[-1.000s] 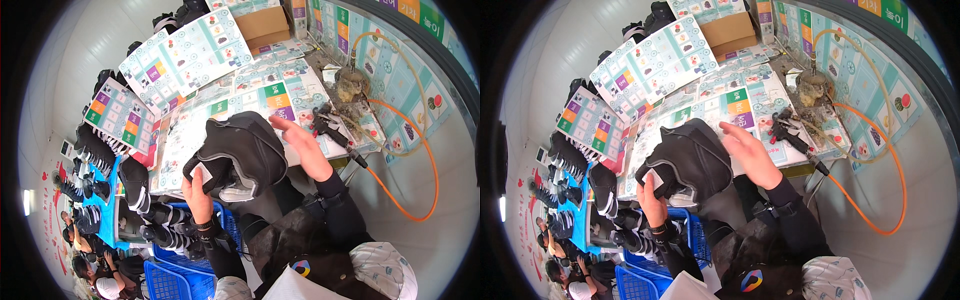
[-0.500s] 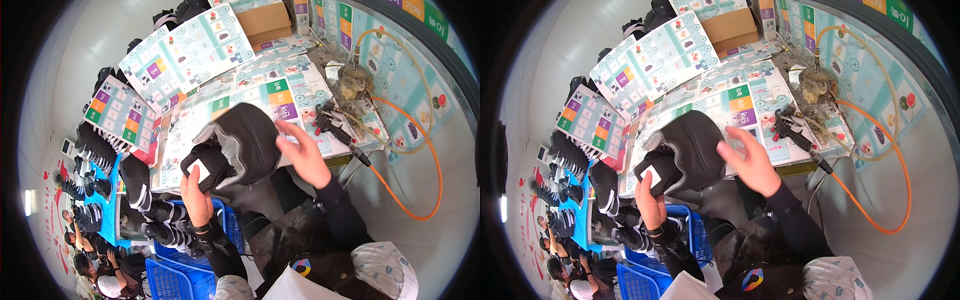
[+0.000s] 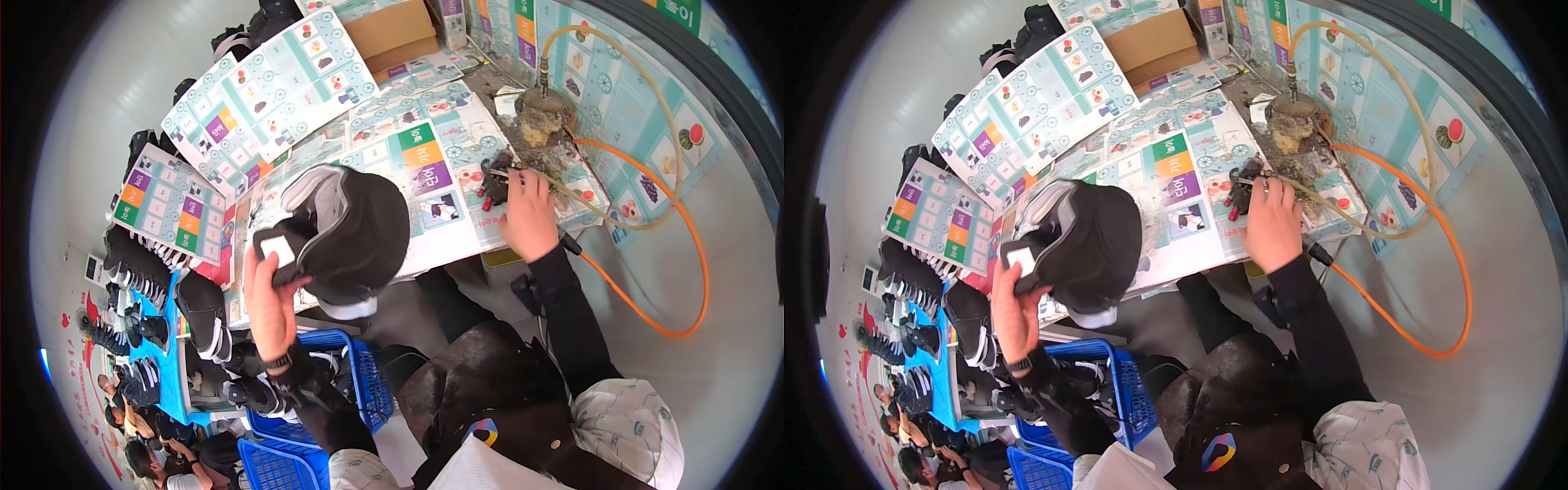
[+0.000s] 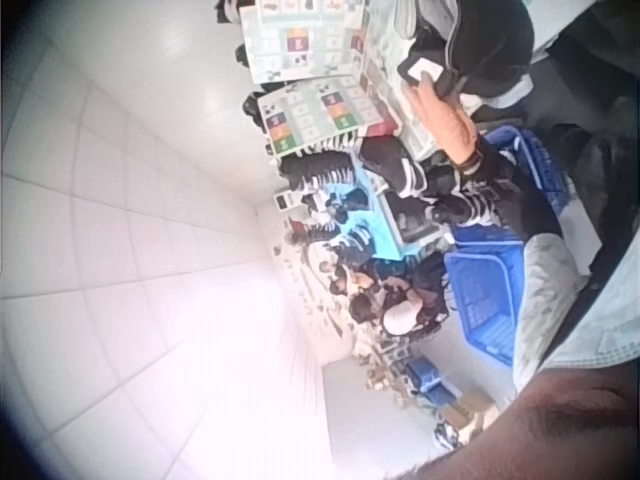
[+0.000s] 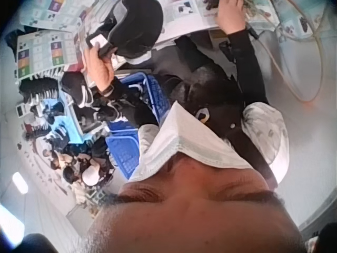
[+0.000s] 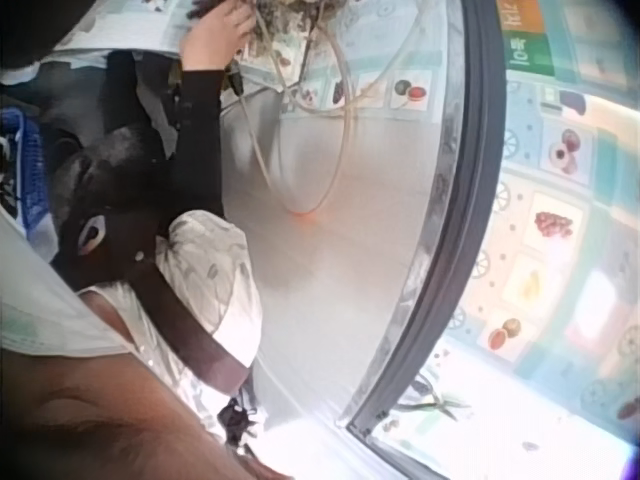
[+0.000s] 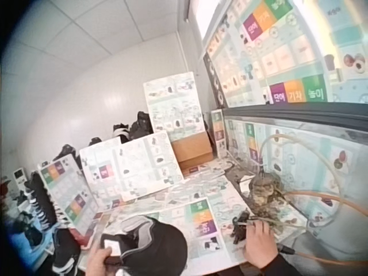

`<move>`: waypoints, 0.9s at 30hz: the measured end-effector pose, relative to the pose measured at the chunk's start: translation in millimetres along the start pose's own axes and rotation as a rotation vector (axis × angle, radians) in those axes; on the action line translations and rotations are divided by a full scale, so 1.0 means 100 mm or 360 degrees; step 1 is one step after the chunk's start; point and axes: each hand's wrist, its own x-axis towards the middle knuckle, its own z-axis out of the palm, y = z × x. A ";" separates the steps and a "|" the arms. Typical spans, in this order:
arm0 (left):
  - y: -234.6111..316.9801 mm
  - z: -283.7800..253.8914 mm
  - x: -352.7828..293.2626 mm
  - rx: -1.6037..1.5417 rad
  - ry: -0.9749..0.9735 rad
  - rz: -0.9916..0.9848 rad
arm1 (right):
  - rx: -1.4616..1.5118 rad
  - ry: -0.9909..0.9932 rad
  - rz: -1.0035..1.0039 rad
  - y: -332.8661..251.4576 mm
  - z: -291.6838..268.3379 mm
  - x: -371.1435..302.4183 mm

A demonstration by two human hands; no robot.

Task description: Apply adhesive to shoe components and assemble them.

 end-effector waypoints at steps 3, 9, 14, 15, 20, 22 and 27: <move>-0.16 0.27 0.49 0.0102 -0.0111 -0.0059 | -0.0155 -0.0217 0.0054 0.18 0.28 0.27; -0.67 0.80 0.99 0.0378 -0.0243 -0.0131 | 0.0143 0.0099 0.0203 0.21 0.25 0.50; -0.69 0.93 0.99 0.0863 -0.0222 -0.0062 | 0.1761 -0.0285 0.0902 0.10 -0.33 -0.07; -0.67 0.94 1.00 0.0914 -0.0215 -0.0056 | 0.2122 -0.0456 0.1018 0.04 -0.41 -0.18; -0.63 0.93 1.02 0.0951 -0.0228 -0.0001 | 0.2439 -0.0716 0.0689 -0.27 -0.59 -0.50; -0.64 0.92 1.02 0.0946 -0.0235 -0.0008 | 0.2259 -0.0816 0.0524 -0.34 -0.62 -0.54; -0.68 0.88 1.04 0.0924 -0.0276 0.0019 | 0.2258 -0.0607 0.0559 -0.37 -0.64 -0.62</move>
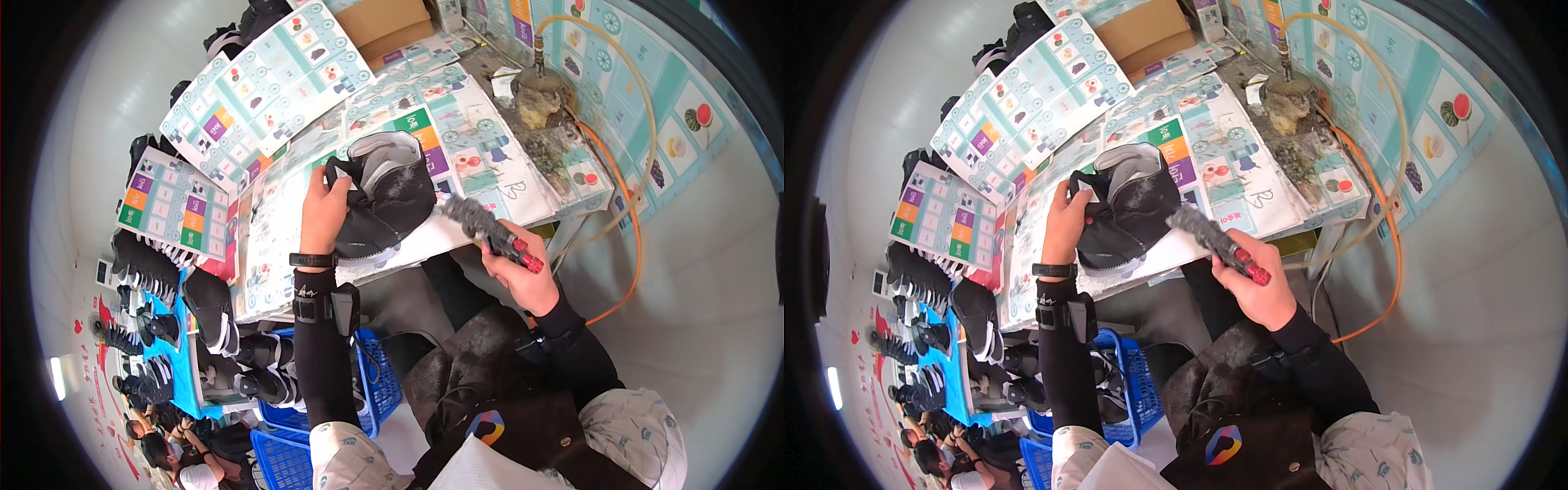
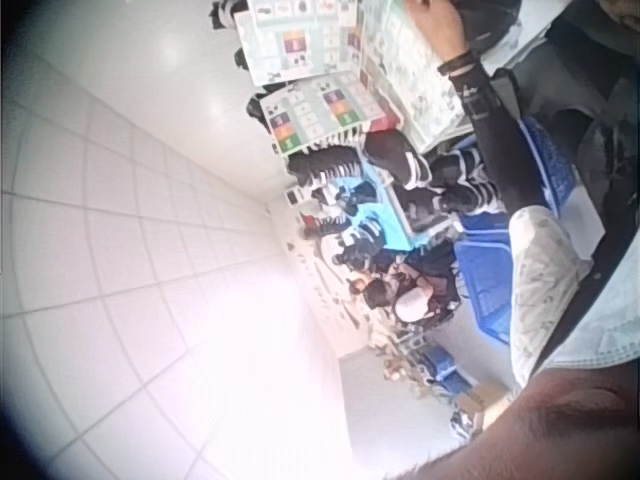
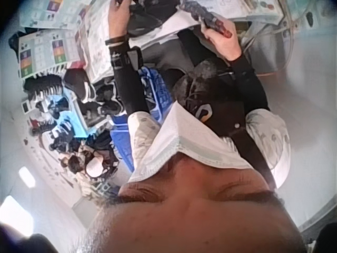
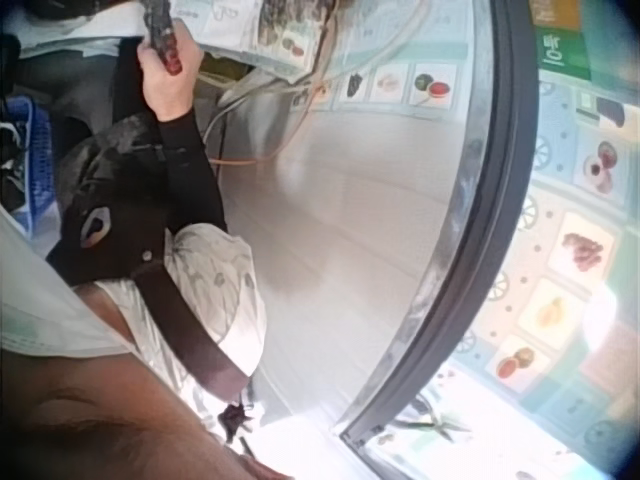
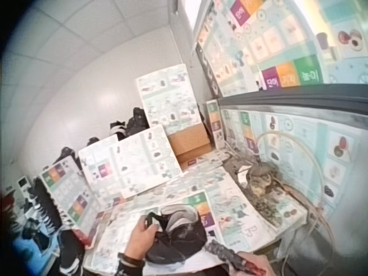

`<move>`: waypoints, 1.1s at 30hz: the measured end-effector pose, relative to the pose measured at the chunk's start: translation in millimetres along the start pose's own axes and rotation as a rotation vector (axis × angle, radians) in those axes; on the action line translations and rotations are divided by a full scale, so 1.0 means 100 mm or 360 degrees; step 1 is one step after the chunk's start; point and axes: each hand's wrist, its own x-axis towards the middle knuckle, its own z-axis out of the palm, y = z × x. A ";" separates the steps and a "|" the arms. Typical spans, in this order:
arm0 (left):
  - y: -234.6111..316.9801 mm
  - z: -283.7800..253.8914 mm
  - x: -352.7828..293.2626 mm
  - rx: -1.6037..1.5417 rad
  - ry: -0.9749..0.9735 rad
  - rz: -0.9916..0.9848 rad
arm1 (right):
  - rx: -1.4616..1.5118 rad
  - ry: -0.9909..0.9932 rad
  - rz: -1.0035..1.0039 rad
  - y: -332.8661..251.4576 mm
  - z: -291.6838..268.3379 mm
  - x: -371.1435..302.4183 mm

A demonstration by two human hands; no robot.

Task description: Apply adhesive to shoe components and assemble them.

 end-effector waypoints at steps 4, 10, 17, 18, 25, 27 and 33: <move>-0.02 -0.01 0.01 -0.0019 -0.0010 0.0001 | -0.0081 -0.0010 -0.0070 0.05 -0.01 -0.03; 0.02 0.02 -0.05 -0.0023 0.0026 0.0007 | -0.0266 -0.0112 -0.0101 0.17 -0.03 -0.06; 0.01 0.02 -0.05 0.0023 0.0008 0.0010 | -0.0165 -0.0051 0.0074 0.38 -0.03 -0.06; 0.01 0.02 -0.06 0.0048 0.0017 0.0020 | -0.0205 -0.0117 0.0072 0.39 -0.03 -0.07; 0.38 -0.41 -0.09 0.0864 0.0178 0.0483 | -0.0010 0.0200 -0.0030 0.20 -0.22 -0.04; 0.50 -0.53 0.05 0.0871 0.0012 0.0759 | -0.0019 0.0218 -0.0057 0.13 -0.25 -0.06; 0.50 -0.34 0.63 0.1289 -0.0446 0.0873 | 0.0048 -0.0053 -0.0107 0.14 -0.06 -0.17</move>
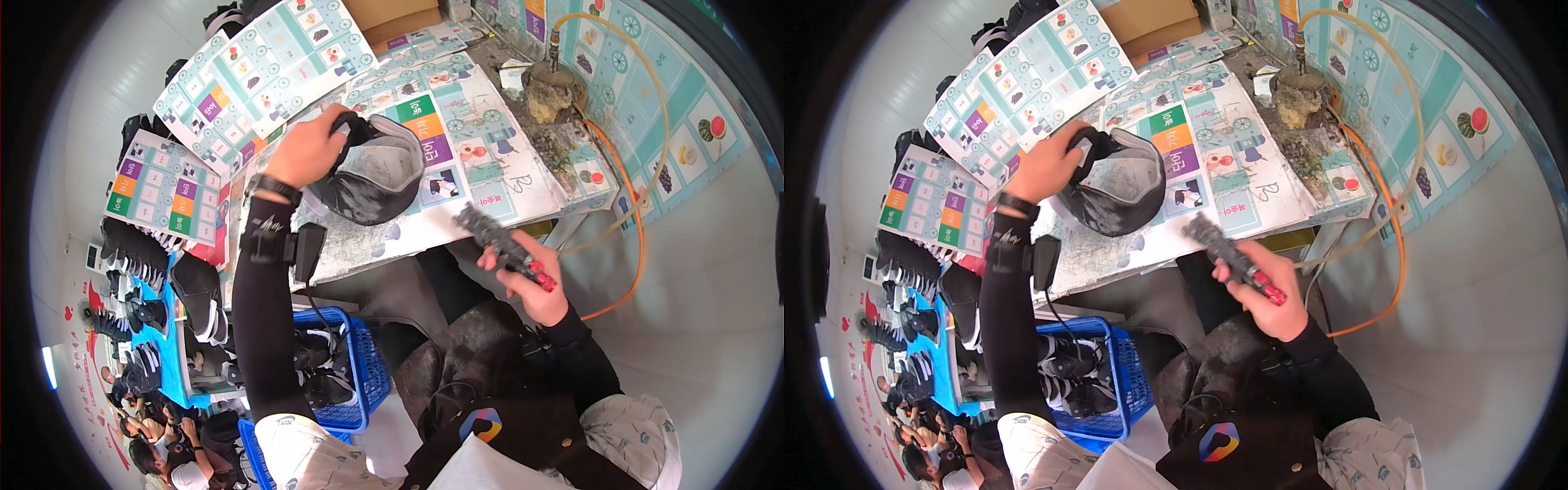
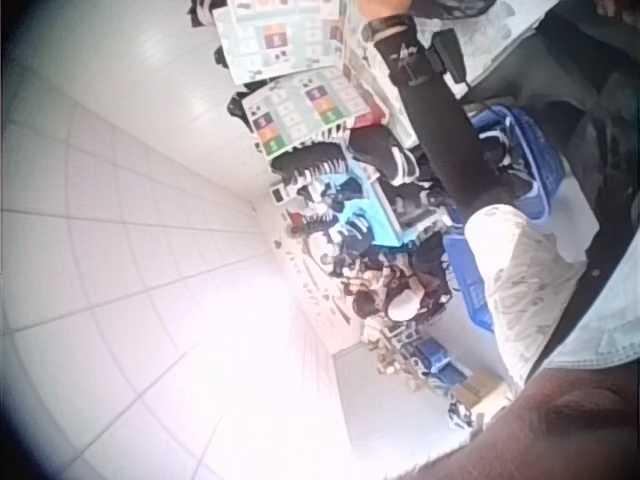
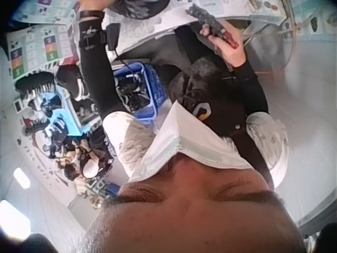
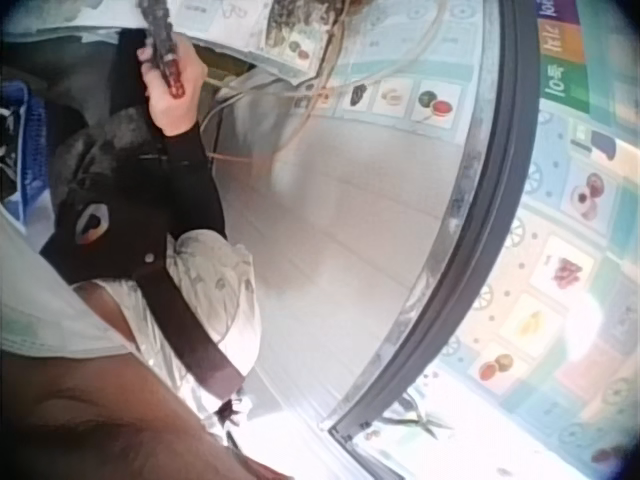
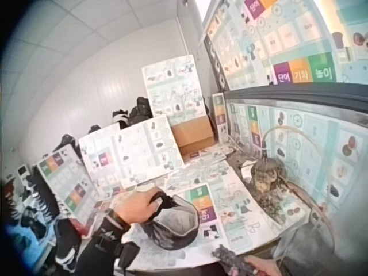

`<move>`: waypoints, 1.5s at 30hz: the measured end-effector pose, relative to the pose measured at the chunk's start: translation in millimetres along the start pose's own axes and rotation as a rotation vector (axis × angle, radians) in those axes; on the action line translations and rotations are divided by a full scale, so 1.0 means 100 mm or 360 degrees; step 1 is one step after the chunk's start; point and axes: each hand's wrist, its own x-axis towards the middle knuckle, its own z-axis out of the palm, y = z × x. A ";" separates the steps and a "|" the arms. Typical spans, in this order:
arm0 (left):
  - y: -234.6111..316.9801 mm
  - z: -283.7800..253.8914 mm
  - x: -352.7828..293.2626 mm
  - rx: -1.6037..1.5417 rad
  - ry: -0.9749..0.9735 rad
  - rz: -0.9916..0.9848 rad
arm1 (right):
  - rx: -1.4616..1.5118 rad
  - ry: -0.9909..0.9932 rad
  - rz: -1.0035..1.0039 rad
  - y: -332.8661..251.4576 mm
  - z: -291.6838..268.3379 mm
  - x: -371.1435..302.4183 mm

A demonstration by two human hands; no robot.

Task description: Apply adhesive to shoe components and assemble them.

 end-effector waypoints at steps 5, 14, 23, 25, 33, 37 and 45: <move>-0.10 0.17 0.11 0.0005 -0.0128 -0.0124 | 0.0044 0.0152 0.0195 0.12 0.11 -0.02; -0.20 0.13 -0.04 -0.0112 -0.0165 -0.0217 | -0.0503 0.0008 -0.0166 0.20 0.18 0.04; -0.21 0.20 -0.04 -0.0087 -0.0135 -0.0207 | -0.0554 -0.0103 -0.0067 0.27 0.21 0.02; -0.25 0.22 -0.04 -0.0029 -0.0155 -0.0201 | -0.0601 -0.0038 -0.0060 0.30 0.22 0.03; -0.18 -0.33 -0.08 0.0177 0.0002 -0.0078 | -0.0089 0.0138 0.0054 0.11 0.07 0.10; -0.14 -0.43 0.05 0.0095 -0.0165 0.0136 | -0.0096 0.0080 -0.0055 -0.03 0.03 0.10; -0.30 0.05 0.03 -0.0150 -0.0217 0.0117 | -0.0645 -0.0100 -0.0258 -0.01 0.27 0.05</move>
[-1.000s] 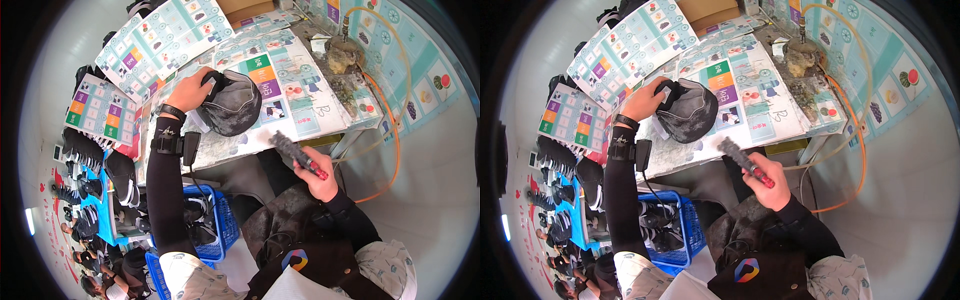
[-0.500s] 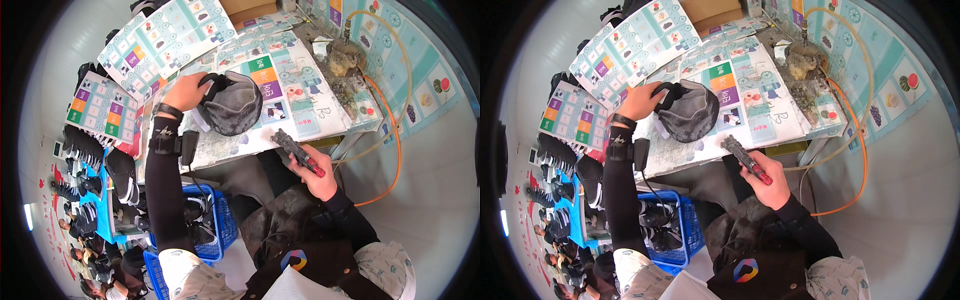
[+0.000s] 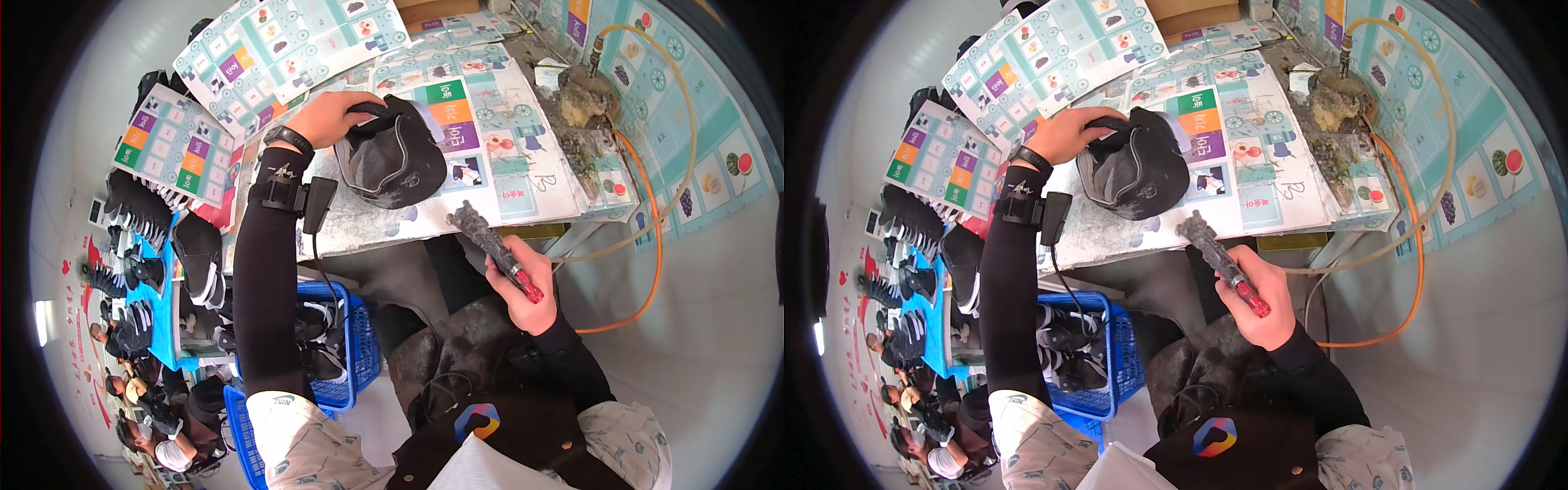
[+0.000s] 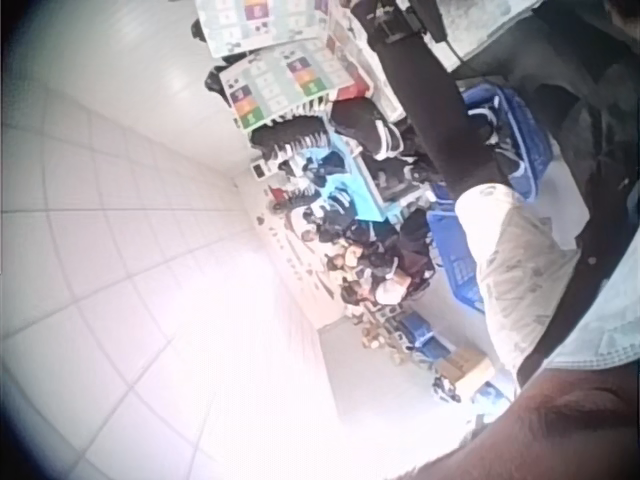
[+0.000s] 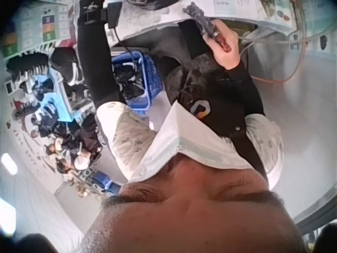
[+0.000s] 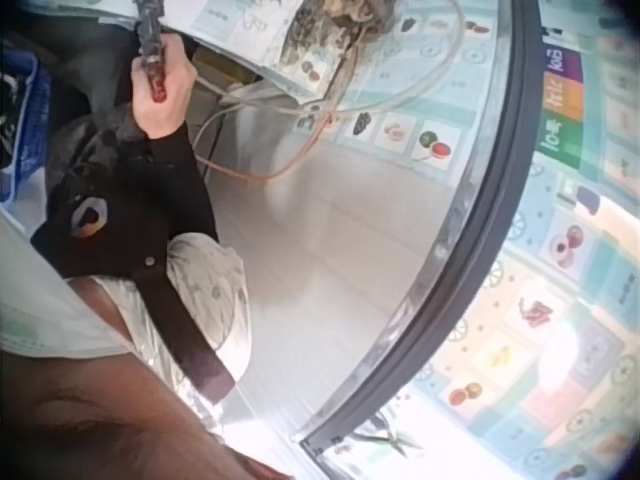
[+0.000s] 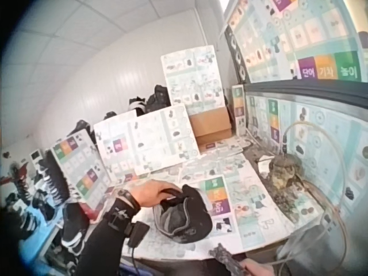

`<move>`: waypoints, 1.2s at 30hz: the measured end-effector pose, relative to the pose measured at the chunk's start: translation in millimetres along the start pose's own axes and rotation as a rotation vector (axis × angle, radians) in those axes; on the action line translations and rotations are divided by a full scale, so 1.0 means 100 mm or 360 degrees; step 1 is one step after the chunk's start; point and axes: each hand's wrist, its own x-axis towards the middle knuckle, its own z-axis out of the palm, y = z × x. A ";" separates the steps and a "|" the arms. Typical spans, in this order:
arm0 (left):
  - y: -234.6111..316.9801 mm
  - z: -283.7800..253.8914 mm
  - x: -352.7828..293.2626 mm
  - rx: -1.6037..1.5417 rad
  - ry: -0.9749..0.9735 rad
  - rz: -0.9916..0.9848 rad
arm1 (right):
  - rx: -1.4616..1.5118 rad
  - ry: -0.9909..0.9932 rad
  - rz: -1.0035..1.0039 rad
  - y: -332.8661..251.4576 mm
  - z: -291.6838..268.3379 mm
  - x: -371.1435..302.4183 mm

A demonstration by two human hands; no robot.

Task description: Apply adhesive to shoe components and assemble them.

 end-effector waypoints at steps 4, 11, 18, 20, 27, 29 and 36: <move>-0.03 -0.03 -0.03 0.0082 -0.0027 0.0065 | -0.0119 -0.0272 -0.0004 0.01 0.01 -0.04; -0.03 0.05 0.00 0.0035 -0.0033 0.0009 | -0.0107 -0.0152 0.0062 0.18 0.09 -0.05; 0.17 -0.47 -0.08 0.0096 0.0128 0.0111 | 0.0374 0.0001 0.0320 0.18 -0.15 0.06; 0.19 -0.56 -0.04 0.0173 0.0084 0.0114 | 0.0558 -0.0011 0.0369 0.14 -0.30 0.10; 0.04 -0.18 0.01 0.0040 -0.0152 0.0169 | 0.0452 -0.0319 0.0156 0.07 -0.20 0.26; -0.02 -0.15 0.01 -0.0014 -0.0166 0.0002 | 0.0337 -0.0133 -0.0067 0.07 -0.09 0.30; -0.03 -0.17 -0.02 -0.0065 -0.0131 0.0043 | 0.0252 -0.0287 -0.0020 0.15 -0.03 0.30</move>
